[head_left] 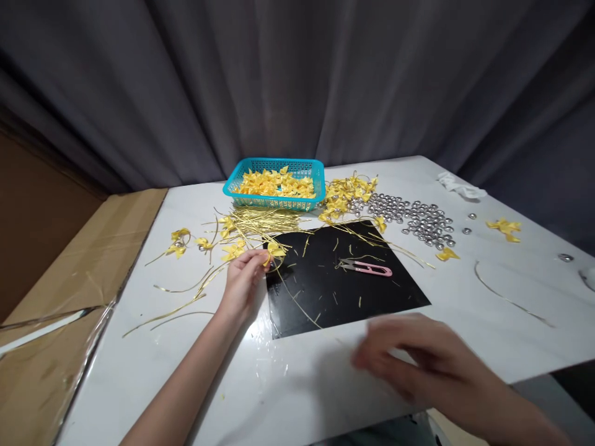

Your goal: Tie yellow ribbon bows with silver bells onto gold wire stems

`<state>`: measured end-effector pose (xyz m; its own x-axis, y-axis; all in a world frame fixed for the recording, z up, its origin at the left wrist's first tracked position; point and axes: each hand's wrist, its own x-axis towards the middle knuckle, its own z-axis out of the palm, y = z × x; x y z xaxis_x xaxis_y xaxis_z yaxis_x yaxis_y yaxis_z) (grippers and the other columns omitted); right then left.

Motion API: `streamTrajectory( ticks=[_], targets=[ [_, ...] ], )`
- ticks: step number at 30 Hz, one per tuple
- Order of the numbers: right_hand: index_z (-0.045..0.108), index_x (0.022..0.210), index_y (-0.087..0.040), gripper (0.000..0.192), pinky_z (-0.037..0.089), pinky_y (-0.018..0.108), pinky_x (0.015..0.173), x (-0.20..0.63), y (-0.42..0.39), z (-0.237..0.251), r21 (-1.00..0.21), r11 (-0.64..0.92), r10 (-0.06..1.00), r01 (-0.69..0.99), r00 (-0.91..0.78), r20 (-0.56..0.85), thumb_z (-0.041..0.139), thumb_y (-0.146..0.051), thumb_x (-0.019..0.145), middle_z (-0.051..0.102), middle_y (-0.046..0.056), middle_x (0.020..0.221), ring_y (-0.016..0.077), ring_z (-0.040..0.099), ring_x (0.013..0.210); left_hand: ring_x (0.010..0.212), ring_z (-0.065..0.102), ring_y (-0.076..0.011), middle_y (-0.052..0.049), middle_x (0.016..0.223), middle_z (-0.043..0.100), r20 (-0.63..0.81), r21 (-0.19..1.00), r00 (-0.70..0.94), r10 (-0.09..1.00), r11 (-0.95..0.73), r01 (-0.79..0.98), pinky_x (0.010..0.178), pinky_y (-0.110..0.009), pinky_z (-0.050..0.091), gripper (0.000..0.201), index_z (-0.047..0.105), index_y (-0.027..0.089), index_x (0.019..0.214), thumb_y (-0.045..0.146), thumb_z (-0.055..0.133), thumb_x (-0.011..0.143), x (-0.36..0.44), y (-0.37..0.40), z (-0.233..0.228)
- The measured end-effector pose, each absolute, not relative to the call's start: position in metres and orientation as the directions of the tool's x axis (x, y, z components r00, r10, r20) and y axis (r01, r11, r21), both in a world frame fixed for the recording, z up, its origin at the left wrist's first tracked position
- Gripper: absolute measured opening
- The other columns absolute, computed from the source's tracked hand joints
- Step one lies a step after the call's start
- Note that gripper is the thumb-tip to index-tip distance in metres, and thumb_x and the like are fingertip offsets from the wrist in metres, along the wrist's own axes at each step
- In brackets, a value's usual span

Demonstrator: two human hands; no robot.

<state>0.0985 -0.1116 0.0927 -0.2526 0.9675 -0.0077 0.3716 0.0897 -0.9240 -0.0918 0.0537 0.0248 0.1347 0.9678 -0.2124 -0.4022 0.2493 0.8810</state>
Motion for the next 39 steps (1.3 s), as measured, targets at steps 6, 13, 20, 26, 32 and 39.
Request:
streamTrajectory(
  ticks=[6, 13, 20, 26, 32, 39],
  targets=[
    [0.071, 0.087, -0.018, 0.016, 0.048, 0.019, 0.057, 0.065, -0.057, 0.074, -0.863, 0.277, 0.937, 0.422, 0.080, 0.340, 0.056, -0.018, 0.084, 0.062, 0.006, 0.086, 0.0114, 0.059, 0.072, 0.055, 0.059, -0.0058, 0.001, 0.061, 0.065, -0.275, 0.809, 0.303, 0.912, 0.390, -0.439, 0.054, -0.011, 0.048, 0.013, 0.066, 0.013, 0.065, 0.016, 0.076, 0.056, -0.083, 0.037, 0.027],
    [0.066, 0.088, -0.014, 0.012, 0.051, 0.019, 0.056, 0.050, -0.040, 0.054, -0.895, 0.228, 0.913, 0.383, 0.236, 0.333, 0.059, -0.018, 0.080, 0.067, 0.003, 0.073, 0.0111, 0.062, 0.062, 0.049, 0.056, -0.0027, 0.002, 0.057, 0.063, -0.365, 0.728, 0.308, 0.878, 0.476, -0.494, 0.049, -0.006, 0.048, 0.008, 0.065, 0.011, 0.061, 0.008, 0.070, 0.056, -0.080, 0.031, 0.038],
    [0.064, 0.074, -0.012, 0.015, 0.034, 0.019, 0.048, 0.054, -0.035, 0.054, -0.725, 0.348, 0.860, 0.595, 0.106, 0.500, 0.051, -0.009, 0.080, 0.049, -0.001, 0.057, 0.0064, 0.042, 0.049, 0.047, 0.057, -0.0033, 0.002, 0.054, 0.064, -0.448, 0.690, 0.327, 0.832, 0.554, -0.466, 0.047, -0.006, 0.049, 0.007, 0.066, 0.011, 0.058, 0.005, 0.067, 0.053, -0.078, 0.027, 0.041],
    [0.062, 0.072, -0.009, 0.013, 0.031, 0.018, 0.048, 0.056, -0.033, 0.051, -0.722, 0.356, 0.854, 0.593, 0.108, 0.510, 0.051, -0.006, 0.078, 0.044, -0.002, 0.057, 0.0050, 0.039, 0.049, 0.044, 0.055, -0.0028, 0.002, 0.052, 0.063, -0.425, 0.717, 0.345, 0.837, 0.544, -0.437, 0.045, -0.006, 0.048, 0.008, 0.066, 0.011, 0.057, 0.008, 0.071, 0.051, -0.078, 0.029, 0.040],
    [0.062, 0.073, -0.009, 0.013, 0.031, 0.017, 0.048, 0.052, -0.034, 0.048, -0.747, 0.347, 0.854, 0.568, 0.137, 0.501, 0.051, -0.005, 0.078, 0.043, -0.003, 0.058, 0.0046, 0.037, 0.049, 0.044, 0.054, -0.0023, 0.003, 0.052, 0.063, -0.398, 0.741, 0.349, 0.848, 0.522, -0.422, 0.046, -0.006, 0.048, 0.010, 0.066, 0.011, 0.058, 0.012, 0.074, 0.051, -0.081, 0.029, 0.039],
    [0.061, 0.071, -0.010, 0.013, 0.031, 0.017, 0.048, 0.049, -0.035, 0.048, -0.745, 0.350, 0.838, 0.568, 0.167, 0.520, 0.051, -0.005, 0.078, 0.040, -0.003, 0.057, 0.0045, 0.036, 0.049, 0.044, 0.054, -0.0024, 0.003, 0.052, 0.063, -0.382, 0.754, 0.368, 0.847, 0.517, -0.405, 0.046, -0.007, 0.047, 0.011, 0.066, 0.012, 0.058, 0.014, 0.076, 0.051, -0.079, 0.030, 0.038]
  ],
)
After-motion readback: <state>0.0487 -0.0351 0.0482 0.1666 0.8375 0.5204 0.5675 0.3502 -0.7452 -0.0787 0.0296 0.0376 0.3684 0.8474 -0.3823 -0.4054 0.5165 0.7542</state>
